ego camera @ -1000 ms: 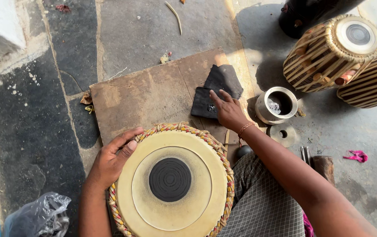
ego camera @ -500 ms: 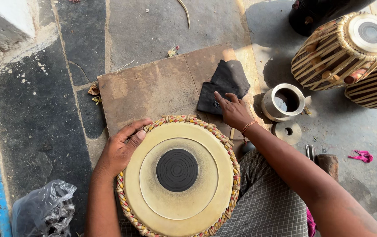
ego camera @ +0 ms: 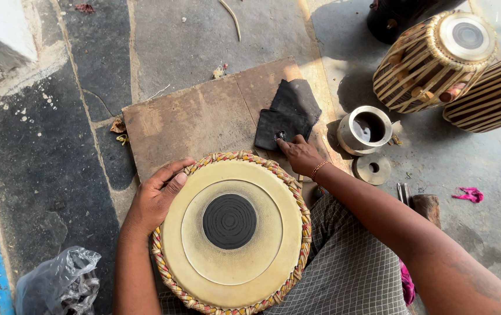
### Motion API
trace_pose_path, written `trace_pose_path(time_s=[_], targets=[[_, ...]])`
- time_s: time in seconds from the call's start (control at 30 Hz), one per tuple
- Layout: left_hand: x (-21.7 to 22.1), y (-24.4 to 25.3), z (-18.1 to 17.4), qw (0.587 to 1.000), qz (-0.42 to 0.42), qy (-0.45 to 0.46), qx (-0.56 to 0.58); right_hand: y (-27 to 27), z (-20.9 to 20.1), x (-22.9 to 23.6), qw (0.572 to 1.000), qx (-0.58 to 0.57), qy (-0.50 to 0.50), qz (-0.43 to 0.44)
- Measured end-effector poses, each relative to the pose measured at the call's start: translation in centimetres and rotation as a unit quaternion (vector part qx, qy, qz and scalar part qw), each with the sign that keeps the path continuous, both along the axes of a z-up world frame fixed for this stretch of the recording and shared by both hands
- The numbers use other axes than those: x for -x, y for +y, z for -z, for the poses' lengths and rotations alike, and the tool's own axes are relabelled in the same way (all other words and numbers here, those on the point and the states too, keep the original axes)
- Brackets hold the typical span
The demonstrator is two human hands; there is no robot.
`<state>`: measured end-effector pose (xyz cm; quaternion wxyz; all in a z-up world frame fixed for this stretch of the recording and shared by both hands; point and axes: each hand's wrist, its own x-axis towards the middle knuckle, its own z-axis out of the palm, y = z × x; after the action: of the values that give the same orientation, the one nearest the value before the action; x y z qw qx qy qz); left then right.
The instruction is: The person rubs the drumhead with a smooth stone, wipes the surface with a cloth, and uses a curved metal tool to adjust the internal components of the instrument.
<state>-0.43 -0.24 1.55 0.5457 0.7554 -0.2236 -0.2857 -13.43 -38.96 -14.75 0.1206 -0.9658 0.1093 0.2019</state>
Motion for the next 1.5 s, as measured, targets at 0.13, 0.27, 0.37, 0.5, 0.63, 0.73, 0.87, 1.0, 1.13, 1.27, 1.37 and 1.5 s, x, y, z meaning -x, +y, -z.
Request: trace_pose_path(time_s=[0.13,0.27,0.37,0.5,0.63,0.73,0.87,1.0,1.13,1.27,1.37,1.5], targets=[[0.1,-0.1,-0.2,1.0,-0.001,0.004,0.01,-2.1,1.4,0.2,0.978,-0.152,-0.119,0.073],[0.5,0.1,-0.1,1.0,-0.01,0.014,-0.012,-2.2,1.0,-0.1,0.971,-0.177,-0.128,0.102],[0.0,-0.3,-0.4,1.0,-0.011,0.002,-0.009,-0.5,-0.3,-0.8,0.994,-0.04,0.003,0.102],[0.1,0.0,-0.1,1.0,-0.013,-0.003,-0.011,0.0,0.6,-0.7,0.997,-0.031,-0.035,0.054],[0.1,-0.3,0.0,0.999,-0.021,0.032,-0.011,-0.2,1.2,-0.8,1.0,0.004,0.011,0.004],[0.0,-0.4,-0.1,1.0,-0.015,-0.002,-0.011,-1.4,0.6,-1.1,0.995,-0.074,-0.036,0.059],[0.4,0.1,0.5,0.997,-0.04,0.028,-0.066,-3.7,-1.3,-1.0,0.909,-0.327,-0.115,0.232],[1.9,0.5,-0.9,0.992,-0.069,-0.078,-0.072,-4.3,-6.6,0.3,0.718,-0.585,-0.072,0.371],[3.8,0.7,-3.1,0.966,-0.104,-0.178,-0.156,-3.3,-8.6,2.5,0.606,-0.695,-0.105,0.373],[9.5,1.5,-6.0,0.898,-0.152,-0.374,-0.178,-3.0,-8.5,3.9,0.59,-0.723,-0.111,0.342],[17.4,2.3,-7.9,0.899,-0.158,-0.39,-0.119,-3.3,-8.2,3.8,0.609,-0.708,-0.118,0.337],[22.0,3.1,-6.6,0.866,-0.041,-0.481,-0.134,-3.4,-7.2,3.3,0.602,-0.713,-0.117,0.339]])
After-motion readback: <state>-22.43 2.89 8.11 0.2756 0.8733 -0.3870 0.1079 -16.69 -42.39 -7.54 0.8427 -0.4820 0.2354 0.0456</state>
